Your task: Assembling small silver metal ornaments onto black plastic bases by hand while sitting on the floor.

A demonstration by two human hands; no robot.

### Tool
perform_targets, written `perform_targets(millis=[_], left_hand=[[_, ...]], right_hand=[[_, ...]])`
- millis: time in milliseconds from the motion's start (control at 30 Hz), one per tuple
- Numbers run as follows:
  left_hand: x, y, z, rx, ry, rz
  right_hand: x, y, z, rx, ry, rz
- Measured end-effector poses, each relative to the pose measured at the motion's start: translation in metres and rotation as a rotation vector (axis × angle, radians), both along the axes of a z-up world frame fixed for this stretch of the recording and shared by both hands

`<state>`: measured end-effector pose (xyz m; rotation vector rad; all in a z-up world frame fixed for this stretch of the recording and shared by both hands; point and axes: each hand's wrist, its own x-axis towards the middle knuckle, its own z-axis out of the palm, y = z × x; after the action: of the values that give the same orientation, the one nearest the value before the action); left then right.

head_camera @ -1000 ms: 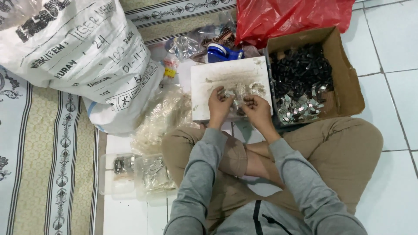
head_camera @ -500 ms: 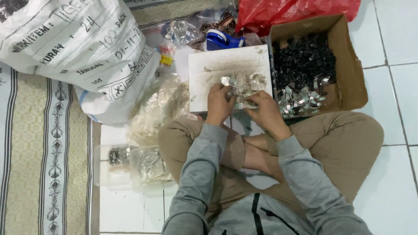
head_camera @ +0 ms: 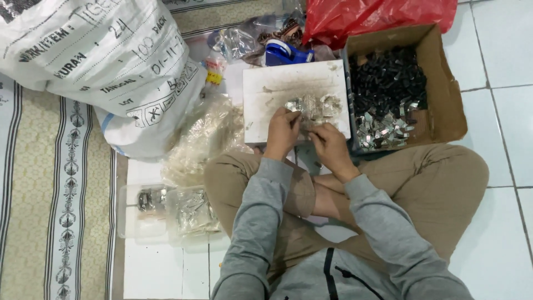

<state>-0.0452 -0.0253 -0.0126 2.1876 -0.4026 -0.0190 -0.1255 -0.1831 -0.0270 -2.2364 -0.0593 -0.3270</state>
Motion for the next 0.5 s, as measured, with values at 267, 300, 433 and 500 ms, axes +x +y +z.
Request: perform_targets(millis=[267,300,433,500], left_hand=[[-0.005,-0.001,0.018,-0.033,-0.030,0.000],[-0.005,-0.002,0.020,-0.048,-0.055,-0.004],[-0.009,-0.002,0.023,-0.039,-0.074,0.009],[-0.007,-0.001,0.036,-0.041,-0.082,0.056]], right_hand=[[0.033,0.007,-0.001,0.360,0.186,-0.162],[0.035,0.008,0.005,0.339,0.191,-0.154],[0.020,0.014,0.034,0.295,0.185,-0.120],[0.010,0.014,0.059,0.078,0.066,-0.097]])
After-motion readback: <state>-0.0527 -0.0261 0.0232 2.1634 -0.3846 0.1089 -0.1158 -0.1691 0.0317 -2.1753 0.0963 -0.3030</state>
